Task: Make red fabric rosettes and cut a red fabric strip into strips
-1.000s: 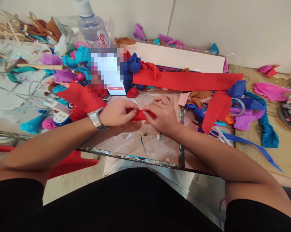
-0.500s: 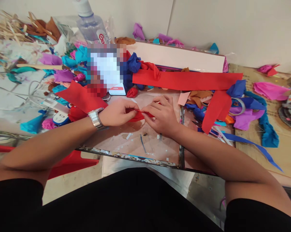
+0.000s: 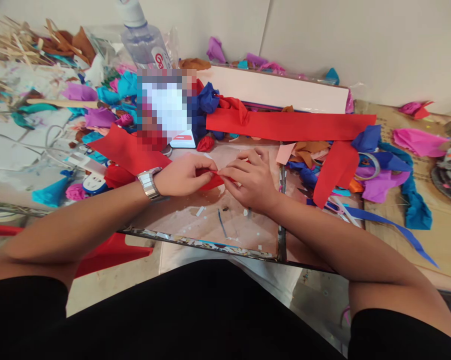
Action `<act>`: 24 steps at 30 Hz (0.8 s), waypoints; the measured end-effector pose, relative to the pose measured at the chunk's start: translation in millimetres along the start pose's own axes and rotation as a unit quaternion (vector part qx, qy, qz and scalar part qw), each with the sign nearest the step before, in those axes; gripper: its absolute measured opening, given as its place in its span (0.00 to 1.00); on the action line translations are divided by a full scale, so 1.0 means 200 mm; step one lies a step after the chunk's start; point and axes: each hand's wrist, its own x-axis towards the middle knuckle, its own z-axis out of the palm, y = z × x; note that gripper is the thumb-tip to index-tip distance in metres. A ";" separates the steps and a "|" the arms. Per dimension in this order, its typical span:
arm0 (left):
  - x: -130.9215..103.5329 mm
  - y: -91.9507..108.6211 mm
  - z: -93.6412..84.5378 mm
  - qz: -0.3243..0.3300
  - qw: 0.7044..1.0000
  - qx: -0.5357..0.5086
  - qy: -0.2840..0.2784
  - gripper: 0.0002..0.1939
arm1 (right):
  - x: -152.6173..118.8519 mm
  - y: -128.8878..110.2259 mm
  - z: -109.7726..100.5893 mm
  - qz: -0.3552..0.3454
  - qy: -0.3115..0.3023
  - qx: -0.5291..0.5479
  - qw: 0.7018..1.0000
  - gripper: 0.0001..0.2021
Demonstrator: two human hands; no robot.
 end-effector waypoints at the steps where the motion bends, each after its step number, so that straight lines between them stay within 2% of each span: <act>1: 0.00 0.00 0.00 -0.003 1.000 -0.005 0.002 0.11 | 0.00 0.00 0.00 0.001 -0.001 0.001 1.000 0.07; 14: 0.00 0.00 0.00 0.002 1.000 -0.012 -0.003 0.10 | -0.01 0.01 0.01 -0.004 -0.002 -0.012 1.000 0.06; 17: 0.00 0.00 0.00 0.004 1.000 -0.012 0.006 0.14 | 0.00 0.01 0.02 -0.023 0.027 -0.023 0.999 0.05; 21: 0.00 -0.01 0.00 -0.015 0.999 0.001 0.029 0.13 | 0.00 0.00 0.01 -0.040 0.077 -0.031 0.996 0.07; 24: 0.01 -0.01 -0.01 -0.041 0.998 -0.004 0.047 0.14 | 0.00 -0.02 -0.01 -0.041 0.075 -0.040 0.996 0.07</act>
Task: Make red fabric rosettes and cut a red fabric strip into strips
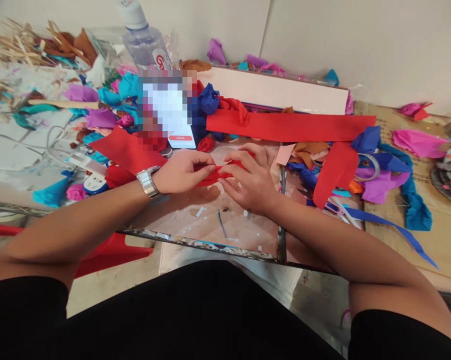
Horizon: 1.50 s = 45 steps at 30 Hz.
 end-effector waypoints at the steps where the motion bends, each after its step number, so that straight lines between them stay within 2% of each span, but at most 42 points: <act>1: 0.00 0.00 0.00 -0.009 1.000 -0.010 0.004 0.14 | 0.00 0.00 -0.01 0.002 -0.012 -0.007 1.000 0.06; 5: 0.02 0.01 -0.01 -0.027 0.997 -0.073 0.000 0.16 | -0.01 -0.01 -0.01 0.006 -0.042 -0.015 0.999 0.03; 7: 0.03 0.01 -0.02 -0.034 0.995 -0.090 -0.004 0.16 | -0.01 0.00 0.00 0.013 -0.028 -0.007 0.999 0.01; 10: 0.03 0.00 -0.02 -0.056 0.994 -0.095 -0.007 0.17 | -0.01 0.01 0.01 0.021 -0.013 0.000 1.000 0.05; 18: 0.04 -0.01 -0.04 -0.100 0.984 -0.144 -0.019 0.17 | 0.00 0.00 -0.01 -0.012 0.025 -0.004 1.000 0.09; 24: 0.04 0.00 -0.05 -0.142 0.965 -0.219 -0.021 0.16 | -0.01 0.01 -0.01 0.029 -0.004 -0.015 0.999 0.10; 29: 0.04 0.00 -0.04 -0.170 0.947 -0.274 0.001 0.15 | -0.01 0.03 0.01 0.063 0.016 0.005 0.998 0.08; 37: 0.05 0.01 -0.04 -0.196 0.935 -0.296 0.020 0.13 | 0.01 0.06 0.02 0.107 0.067 0.020 0.992 0.08; 45: 0.05 -0.03 -0.01 -0.185 0.925 -0.330 0.035 0.12 | 0.00 0.06 0.03 0.165 0.062 0.034 0.984 0.06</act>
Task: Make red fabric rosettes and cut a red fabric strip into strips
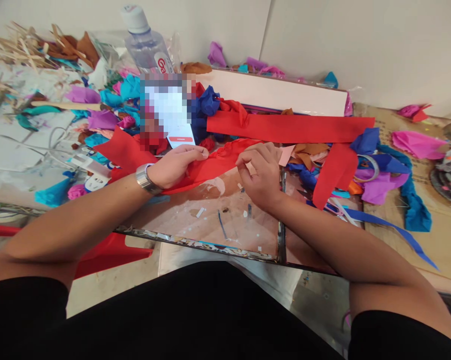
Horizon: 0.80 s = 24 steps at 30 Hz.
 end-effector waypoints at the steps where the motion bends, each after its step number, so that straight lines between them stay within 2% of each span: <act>1: 0.00 0.00 0.00 0.005 1.000 0.012 0.003 0.11 | 0.00 0.00 0.00 -0.001 0.007 0.010 1.000 0.05; 7: -0.02 0.05 -0.02 0.061 0.986 0.155 -0.024 0.14 | -0.01 -0.02 -0.03 -0.029 0.039 0.022 0.999 0.06; 10: -0.02 0.04 -0.01 0.083 0.979 0.184 -0.035 0.15 | 0.01 -0.02 -0.04 -0.048 0.057 0.011 0.997 0.06; 12: -0.03 0.03 -0.01 0.093 0.974 0.199 -0.048 0.15 | 0.01 -0.03 -0.04 -0.070 0.036 0.005 0.997 0.08; 18: -0.05 0.00 0.02 0.171 0.943 0.271 -0.096 0.13 | -0.01 -0.05 -0.03 -0.116 -0.098 -0.030 0.988 0.13; 24: -0.08 0.00 0.04 0.196 0.922 0.316 -0.106 0.12 | -0.02 -0.02 -0.01 -0.128 -0.128 -0.042 0.983 0.05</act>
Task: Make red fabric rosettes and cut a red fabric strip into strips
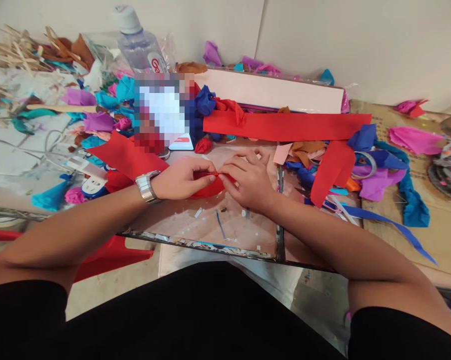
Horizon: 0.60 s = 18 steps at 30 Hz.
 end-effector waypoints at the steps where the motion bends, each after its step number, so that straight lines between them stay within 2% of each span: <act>1: 0.00 0.00 0.00 0.000 1.000 0.007 0.001 0.11 | 0.00 0.00 0.00 0.006 -0.003 -0.003 1.000 0.05; 6: 0.00 -0.01 0.00 -0.004 0.999 0.030 0.020 0.10 | 0.01 0.00 0.00 0.016 -0.007 -0.002 1.000 0.07; 11: 0.00 -0.01 0.00 -0.001 0.999 0.039 0.009 0.13 | 0.01 -0.01 -0.01 -0.003 0.000 0.007 1.000 0.06; 18: -0.01 0.01 0.00 -0.008 0.999 0.050 0.005 0.17 | 0.01 -0.01 0.00 0.014 -0.017 0.013 1.000 0.06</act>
